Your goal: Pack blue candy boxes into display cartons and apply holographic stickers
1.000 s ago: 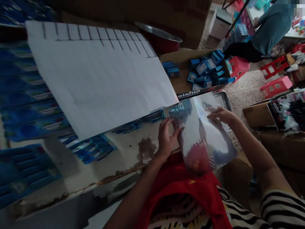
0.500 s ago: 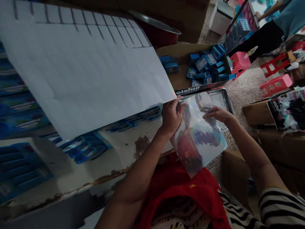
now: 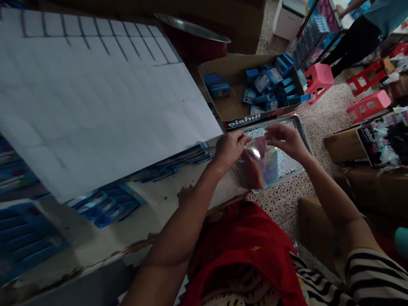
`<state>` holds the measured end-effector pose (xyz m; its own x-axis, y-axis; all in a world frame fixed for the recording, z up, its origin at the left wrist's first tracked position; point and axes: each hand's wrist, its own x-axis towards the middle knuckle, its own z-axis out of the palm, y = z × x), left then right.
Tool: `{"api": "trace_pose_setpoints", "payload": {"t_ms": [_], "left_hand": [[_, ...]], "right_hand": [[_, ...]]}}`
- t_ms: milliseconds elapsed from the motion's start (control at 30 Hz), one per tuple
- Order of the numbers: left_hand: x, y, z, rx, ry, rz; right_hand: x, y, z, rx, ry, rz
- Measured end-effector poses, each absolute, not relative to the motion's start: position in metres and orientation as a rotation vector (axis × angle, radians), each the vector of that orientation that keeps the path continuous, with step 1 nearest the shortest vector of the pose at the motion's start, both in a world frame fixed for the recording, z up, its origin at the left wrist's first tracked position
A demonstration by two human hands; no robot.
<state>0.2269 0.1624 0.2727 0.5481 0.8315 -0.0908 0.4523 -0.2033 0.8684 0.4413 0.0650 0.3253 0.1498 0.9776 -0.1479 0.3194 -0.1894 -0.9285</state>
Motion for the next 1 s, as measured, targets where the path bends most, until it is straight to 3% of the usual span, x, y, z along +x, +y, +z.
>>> {"api": "trace_pose_setpoints", "payload": {"t_ms": [167, 700, 1000], "left_hand": [[0.214, 0.161, 0.285, 1.908, 0.963, 0.47], [0.13, 0.103, 0.314, 2.016, 0.93, 0.51], [0.122, 0.064, 0.299, 2.013, 1.022, 0.594]], "right_hand": [[0.441, 0.063, 0.336, -1.827, -1.442, 0.996], [0.375, 0.013, 0.329, -1.558, -0.67, 1.733], [0.345, 0.01, 0.336, -1.619, -0.864, 1.575]]}}
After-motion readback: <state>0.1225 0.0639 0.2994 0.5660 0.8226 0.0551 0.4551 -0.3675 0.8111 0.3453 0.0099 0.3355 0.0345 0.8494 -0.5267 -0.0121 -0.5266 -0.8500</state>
